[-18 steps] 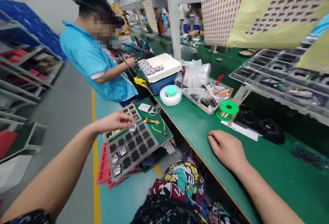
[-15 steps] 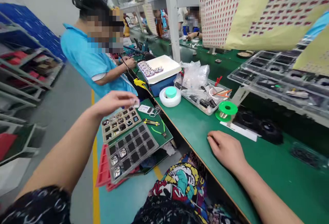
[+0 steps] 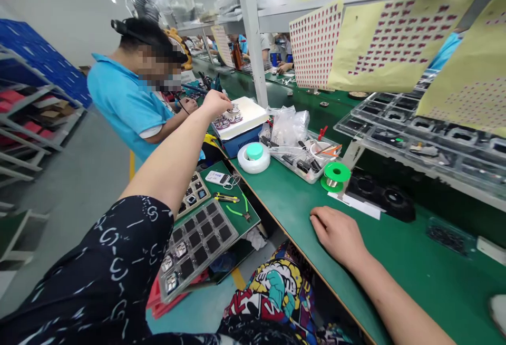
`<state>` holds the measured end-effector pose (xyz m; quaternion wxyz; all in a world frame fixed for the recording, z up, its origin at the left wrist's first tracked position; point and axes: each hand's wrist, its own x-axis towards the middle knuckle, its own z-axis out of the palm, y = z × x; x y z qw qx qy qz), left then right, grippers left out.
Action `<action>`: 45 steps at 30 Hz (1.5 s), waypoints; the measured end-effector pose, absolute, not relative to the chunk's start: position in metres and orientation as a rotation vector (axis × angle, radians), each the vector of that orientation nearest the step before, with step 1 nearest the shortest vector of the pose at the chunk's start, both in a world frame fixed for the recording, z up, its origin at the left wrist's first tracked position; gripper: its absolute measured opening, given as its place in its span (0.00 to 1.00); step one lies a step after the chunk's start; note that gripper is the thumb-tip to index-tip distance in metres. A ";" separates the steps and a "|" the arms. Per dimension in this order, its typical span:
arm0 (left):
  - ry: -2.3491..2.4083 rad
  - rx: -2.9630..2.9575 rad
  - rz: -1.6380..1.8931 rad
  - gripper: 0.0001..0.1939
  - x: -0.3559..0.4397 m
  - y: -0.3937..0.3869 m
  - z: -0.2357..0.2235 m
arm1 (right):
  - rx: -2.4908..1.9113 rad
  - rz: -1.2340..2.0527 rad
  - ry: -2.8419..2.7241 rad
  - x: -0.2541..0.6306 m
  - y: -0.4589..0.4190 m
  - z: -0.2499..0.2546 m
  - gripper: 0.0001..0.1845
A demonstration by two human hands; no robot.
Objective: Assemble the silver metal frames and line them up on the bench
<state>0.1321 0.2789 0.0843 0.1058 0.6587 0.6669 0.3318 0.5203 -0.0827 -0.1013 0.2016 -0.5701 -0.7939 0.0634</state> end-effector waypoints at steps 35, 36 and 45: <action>1.856 2.249 0.548 0.09 0.131 0.267 0.089 | -1.578 0.145 -2.228 0.520 -0.081 -0.100 0.15; 1.856 2.249 0.539 0.09 0.132 0.267 0.090 | -1.579 0.143 -2.229 0.520 -0.081 -0.100 0.15; 1.844 2.283 1.028 0.11 0.125 0.226 0.100 | -1.602 0.151 -2.238 0.520 -0.082 -0.101 0.15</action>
